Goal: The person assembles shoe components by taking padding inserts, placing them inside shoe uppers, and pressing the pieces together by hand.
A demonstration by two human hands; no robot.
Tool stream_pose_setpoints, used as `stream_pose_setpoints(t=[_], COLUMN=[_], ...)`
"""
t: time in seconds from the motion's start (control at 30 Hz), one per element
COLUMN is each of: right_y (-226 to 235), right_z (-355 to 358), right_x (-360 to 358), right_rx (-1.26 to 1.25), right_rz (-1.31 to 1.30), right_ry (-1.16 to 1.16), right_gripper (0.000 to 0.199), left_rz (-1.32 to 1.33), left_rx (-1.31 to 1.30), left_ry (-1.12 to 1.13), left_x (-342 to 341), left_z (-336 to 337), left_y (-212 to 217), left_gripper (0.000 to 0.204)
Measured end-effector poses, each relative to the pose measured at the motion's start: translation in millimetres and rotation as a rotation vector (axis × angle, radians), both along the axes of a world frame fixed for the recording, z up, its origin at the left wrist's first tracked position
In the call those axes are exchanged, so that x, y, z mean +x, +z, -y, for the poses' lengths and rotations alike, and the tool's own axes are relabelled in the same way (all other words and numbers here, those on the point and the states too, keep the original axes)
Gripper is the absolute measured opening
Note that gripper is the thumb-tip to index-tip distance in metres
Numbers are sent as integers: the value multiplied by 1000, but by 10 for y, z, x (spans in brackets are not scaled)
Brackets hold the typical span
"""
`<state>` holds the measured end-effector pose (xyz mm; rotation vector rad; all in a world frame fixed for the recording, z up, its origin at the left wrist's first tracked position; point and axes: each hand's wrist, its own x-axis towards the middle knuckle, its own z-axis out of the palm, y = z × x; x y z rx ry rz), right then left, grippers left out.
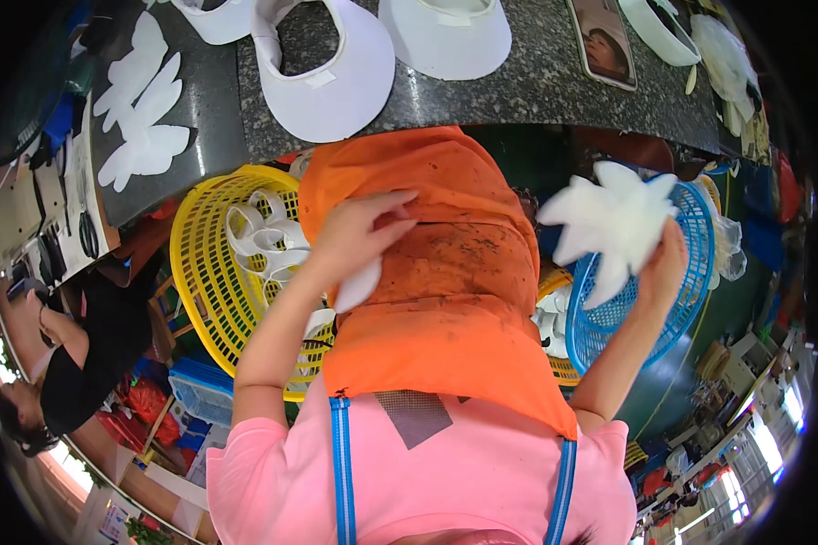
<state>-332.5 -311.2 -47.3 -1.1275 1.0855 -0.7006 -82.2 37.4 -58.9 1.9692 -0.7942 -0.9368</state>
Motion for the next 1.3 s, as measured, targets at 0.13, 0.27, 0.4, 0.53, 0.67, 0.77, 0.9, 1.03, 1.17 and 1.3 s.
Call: stream_pose_setpoints(t=[0.13, 0.27, 0.4, 0.53, 0.67, 0.77, 0.9, 1.03, 1.17, 1.3], right_y=[183, -421, -1419, -1774, -2075, -1615, -1923, 245, 692, 666], right_z=[470, 763, 576, 399, 551, 461, 743, -870, -1502, -1447], right_x=[-671, -1084, -1175, -843, -1069, -894, -1144, 920, 1650, 1733], right_rx=[-66, 137, 355, 431, -139, 153, -920, -865, -548, -281], right_rz=[-44, 52, -5, -453, -537, -667, -1118, -393, -248, -58], right_ry=[-80, -211, -183, -39, 230, 289, 202, 525, 1492, 1026], right_gripper=[22, 27, 31, 30, 27, 43, 40, 33, 66, 27], left_rz=[37, 187, -305, -674, -988, -974, -701, 145, 199, 205], left_rx=[155, 154, 16, -373, -500, -428, -343, -252, -432, -659], left_ry=[9, 255, 308, 195, 157, 127, 211, 45, 16, 583], left_x=[220, 365, 370, 215, 168, 145, 68, -50, -141, -69], left_z=[-308, -337, -91, 14, 158, 76, 48, 185, 280, 127], left_y=[-311, -92, 19, 114, 246, 274, 410, 501, 631, 680], left_gripper=[30, 23, 31, 54, 54, 42, 32, 20, 18, 36])
